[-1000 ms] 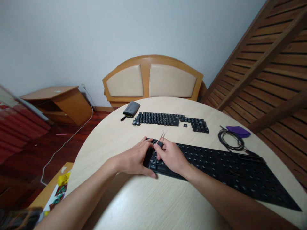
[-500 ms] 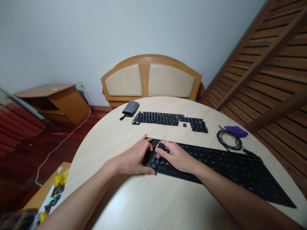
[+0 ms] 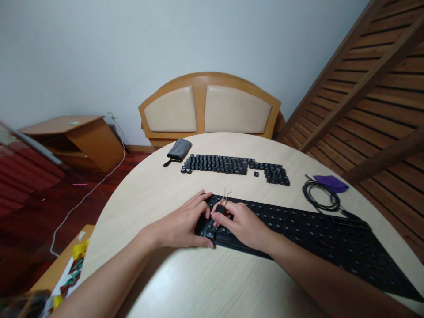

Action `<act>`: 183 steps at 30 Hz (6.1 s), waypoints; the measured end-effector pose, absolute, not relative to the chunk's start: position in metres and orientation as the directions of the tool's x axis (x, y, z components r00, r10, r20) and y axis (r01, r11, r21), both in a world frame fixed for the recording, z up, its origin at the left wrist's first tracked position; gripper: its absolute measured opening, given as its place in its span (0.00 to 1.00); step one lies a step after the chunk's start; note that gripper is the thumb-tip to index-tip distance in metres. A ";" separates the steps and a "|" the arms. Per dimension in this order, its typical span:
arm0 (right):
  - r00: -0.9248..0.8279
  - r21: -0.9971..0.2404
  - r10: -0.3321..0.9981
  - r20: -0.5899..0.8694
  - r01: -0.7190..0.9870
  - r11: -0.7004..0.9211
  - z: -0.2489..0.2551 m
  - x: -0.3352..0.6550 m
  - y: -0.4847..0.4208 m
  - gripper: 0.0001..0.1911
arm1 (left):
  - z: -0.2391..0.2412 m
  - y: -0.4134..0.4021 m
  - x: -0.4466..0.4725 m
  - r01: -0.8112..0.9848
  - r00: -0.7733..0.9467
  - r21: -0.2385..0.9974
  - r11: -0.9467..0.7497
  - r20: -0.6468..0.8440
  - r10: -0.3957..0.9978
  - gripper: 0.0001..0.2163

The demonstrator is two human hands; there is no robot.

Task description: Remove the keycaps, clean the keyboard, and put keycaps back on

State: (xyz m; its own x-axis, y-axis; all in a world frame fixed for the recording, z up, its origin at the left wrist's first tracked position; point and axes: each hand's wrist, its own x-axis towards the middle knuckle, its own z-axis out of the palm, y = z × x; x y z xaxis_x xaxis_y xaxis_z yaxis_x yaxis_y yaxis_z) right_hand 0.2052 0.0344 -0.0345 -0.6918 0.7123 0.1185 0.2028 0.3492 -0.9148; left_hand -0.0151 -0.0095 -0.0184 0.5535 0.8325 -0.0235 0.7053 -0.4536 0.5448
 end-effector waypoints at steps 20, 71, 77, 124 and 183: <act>-0.737 -0.845 0.632 0.239 0.163 0.509 -0.036 0.209 0.031 0.10 | -0.024 -0.006 -0.016 0.639 0.580 0.644 -0.422 -0.042 0.814 0.21; -0.526 -0.861 0.815 0.242 0.270 0.430 -0.043 0.207 0.036 0.11 | -0.034 -0.002 -0.013 0.543 0.455 0.754 -0.371 0.107 0.884 0.15; -0.378 -0.874 0.888 0.261 0.298 0.383 -0.047 0.208 0.041 0.11 | -0.036 -0.002 -0.014 0.534 0.426 0.766 -0.358 0.122 0.897 0.23; -0.349 -0.831 0.904 0.247 0.403 0.383 -0.048 0.206 0.042 0.11 | -0.078 0.118 -0.075 0.931 0.120 0.231 -0.281 0.536 0.836 0.08; -0.714 -0.833 0.663 0.227 0.211 0.512 -0.028 0.230 0.031 0.09 | -0.036 -0.014 0.010 0.574 0.573 0.613 -0.542 0.172 0.801 0.20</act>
State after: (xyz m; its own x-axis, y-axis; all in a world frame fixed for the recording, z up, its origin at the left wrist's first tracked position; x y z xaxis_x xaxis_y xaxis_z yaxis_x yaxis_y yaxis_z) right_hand 0.2298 0.0311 -0.0280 -0.7137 0.6628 0.2265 0.2109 0.5117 -0.8329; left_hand 0.0099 -0.0139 -0.0364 0.5729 0.8015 0.1716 0.5744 -0.5419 0.6135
